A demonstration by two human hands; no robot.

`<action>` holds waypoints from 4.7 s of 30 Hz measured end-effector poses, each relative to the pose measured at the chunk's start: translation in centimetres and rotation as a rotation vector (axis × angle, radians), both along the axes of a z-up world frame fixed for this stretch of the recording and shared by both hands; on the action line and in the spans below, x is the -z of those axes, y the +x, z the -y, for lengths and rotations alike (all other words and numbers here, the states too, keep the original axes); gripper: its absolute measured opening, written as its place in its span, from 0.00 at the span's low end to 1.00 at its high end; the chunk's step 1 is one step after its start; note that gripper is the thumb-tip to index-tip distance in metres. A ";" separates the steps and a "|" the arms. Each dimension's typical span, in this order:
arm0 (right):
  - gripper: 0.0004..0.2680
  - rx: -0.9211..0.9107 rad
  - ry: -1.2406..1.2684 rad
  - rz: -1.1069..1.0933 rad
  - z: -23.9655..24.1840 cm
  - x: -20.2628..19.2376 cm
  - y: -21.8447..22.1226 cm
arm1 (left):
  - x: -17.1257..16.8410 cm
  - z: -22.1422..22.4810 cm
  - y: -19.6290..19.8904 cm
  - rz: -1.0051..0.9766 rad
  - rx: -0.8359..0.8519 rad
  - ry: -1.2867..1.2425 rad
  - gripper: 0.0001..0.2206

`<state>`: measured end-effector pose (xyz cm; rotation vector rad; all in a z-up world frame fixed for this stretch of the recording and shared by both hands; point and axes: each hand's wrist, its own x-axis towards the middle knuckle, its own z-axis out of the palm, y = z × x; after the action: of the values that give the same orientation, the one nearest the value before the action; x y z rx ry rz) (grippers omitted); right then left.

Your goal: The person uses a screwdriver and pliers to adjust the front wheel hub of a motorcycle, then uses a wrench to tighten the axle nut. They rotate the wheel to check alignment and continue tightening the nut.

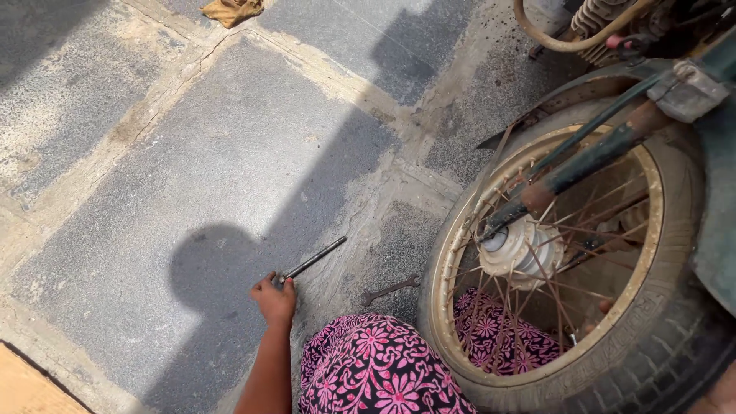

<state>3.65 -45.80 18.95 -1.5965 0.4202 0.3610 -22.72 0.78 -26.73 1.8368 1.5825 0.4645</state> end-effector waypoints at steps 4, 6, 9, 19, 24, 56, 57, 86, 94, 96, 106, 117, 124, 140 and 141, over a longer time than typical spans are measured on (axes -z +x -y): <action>0.32 0.013 0.044 0.032 -4.7 1.2 -5.3 | -3.1 -0.9 1.5 -0.008 -0.026 0.015 0.27; 0.32 0.019 0.067 0.050 -5.1 1.5 -6.7 | -7.2 -1.6 3.6 0.052 0.054 0.088 0.27; 0.32 -0.023 0.153 0.059 -4.7 2.3 -7.9 | -14.7 -1.9 6.7 0.160 0.195 0.210 0.26; 0.20 -0.139 0.369 0.164 -2.6 6.0 -10.2 | -40.5 5.4 13.7 0.222 0.766 0.141 0.24; 0.18 -0.151 0.379 0.180 -4.1 4.6 -12.0 | -42.2 10.4 17.0 0.370 0.952 0.227 0.23; 0.25 -0.437 0.150 0.532 -7.2 6.2 -12.7 | -45.1 21.3 7.6 0.507 1.350 0.307 0.51; 0.25 -0.477 0.151 0.516 -6.5 6.5 -12.3 | -45.2 22.1 7.8 0.447 1.347 0.406 0.54; 0.21 -0.328 -0.051 0.501 -6.0 14.1 13.7 | -45.8 22.4 10.1 0.083 1.329 0.708 0.58; 0.20 -0.304 -0.503 0.587 -5.4 14.5 14.6 | -45.7 21.8 10.1 0.148 1.317 0.679 0.57; 0.20 -0.314 -0.582 0.587 -5.7 13.0 13.4 | -45.7 21.9 10.1 0.165 1.317 0.669 0.56; 0.21 -0.230 -0.678 0.590 -6.2 12.9 11.5 | -44.6 23.1 10.2 0.265 1.316 0.611 0.54; 0.23 -0.261 -0.755 0.493 -7.0 13.8 11.8 | -44.4 23.3 9.8 0.412 1.330 0.400 0.53; 0.23 -0.254 -0.829 0.677 -7.3 11.7 11.3 | -44.8 23.6 9.9 0.416 1.352 0.226 0.52; 0.18 -0.401 -0.900 0.602 -3.4 14.3 10.9 | -42.7 23.2 9.4 0.568 1.352 0.294 0.57; 0.18 -0.293 -0.758 0.653 -3.2 13.6 8.9 | -42.7 23.1 9.4 0.588 1.332 0.255 0.58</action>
<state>12.56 -42.56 5.38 -2.3996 -0.2238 -0.1454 -13.37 -22.34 15.95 2.1858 -0.2203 0.4715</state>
